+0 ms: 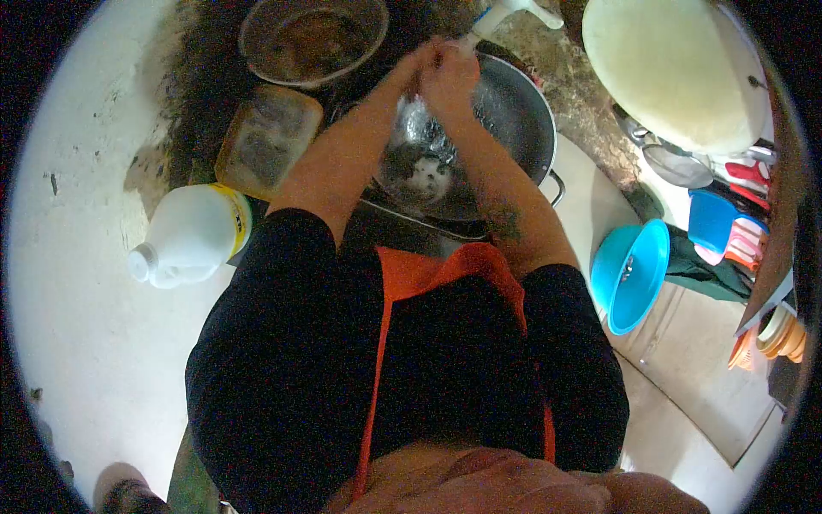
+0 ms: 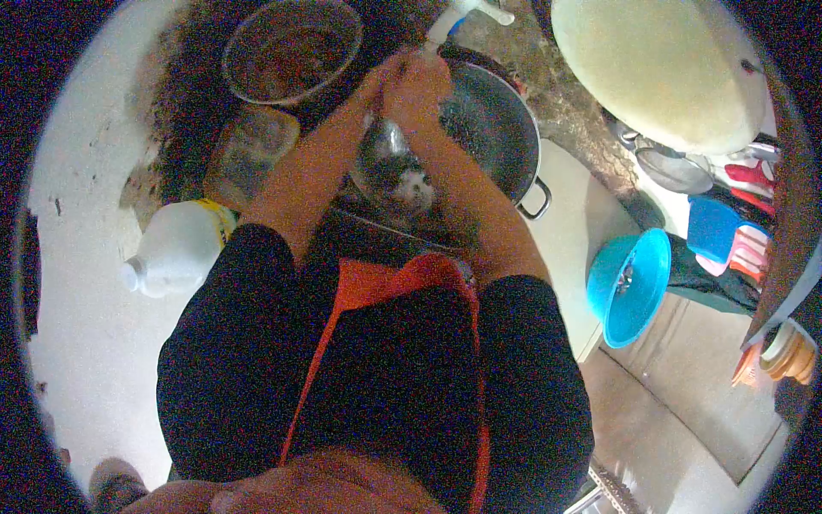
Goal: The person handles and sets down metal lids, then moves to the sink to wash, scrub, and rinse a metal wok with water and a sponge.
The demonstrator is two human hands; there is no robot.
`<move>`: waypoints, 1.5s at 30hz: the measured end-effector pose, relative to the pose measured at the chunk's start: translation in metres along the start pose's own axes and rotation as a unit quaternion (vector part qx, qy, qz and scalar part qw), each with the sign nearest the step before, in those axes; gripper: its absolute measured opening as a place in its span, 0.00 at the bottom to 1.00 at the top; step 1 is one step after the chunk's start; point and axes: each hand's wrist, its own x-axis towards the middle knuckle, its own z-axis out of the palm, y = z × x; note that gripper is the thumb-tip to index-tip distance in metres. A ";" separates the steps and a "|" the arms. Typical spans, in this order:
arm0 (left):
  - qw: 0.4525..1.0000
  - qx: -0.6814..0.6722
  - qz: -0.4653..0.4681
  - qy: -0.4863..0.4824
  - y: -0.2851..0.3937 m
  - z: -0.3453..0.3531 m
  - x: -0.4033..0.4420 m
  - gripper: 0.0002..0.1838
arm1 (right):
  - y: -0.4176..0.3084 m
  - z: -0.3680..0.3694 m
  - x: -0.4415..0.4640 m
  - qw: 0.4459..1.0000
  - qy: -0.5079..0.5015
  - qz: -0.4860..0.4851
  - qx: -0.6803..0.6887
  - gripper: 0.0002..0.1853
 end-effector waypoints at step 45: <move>0.945 0.190 -0.226 -0.143 -0.007 -0.017 0.019 0.25 | 0.041 -0.048 0.052 0.673 -0.304 0.344 0.580 0.15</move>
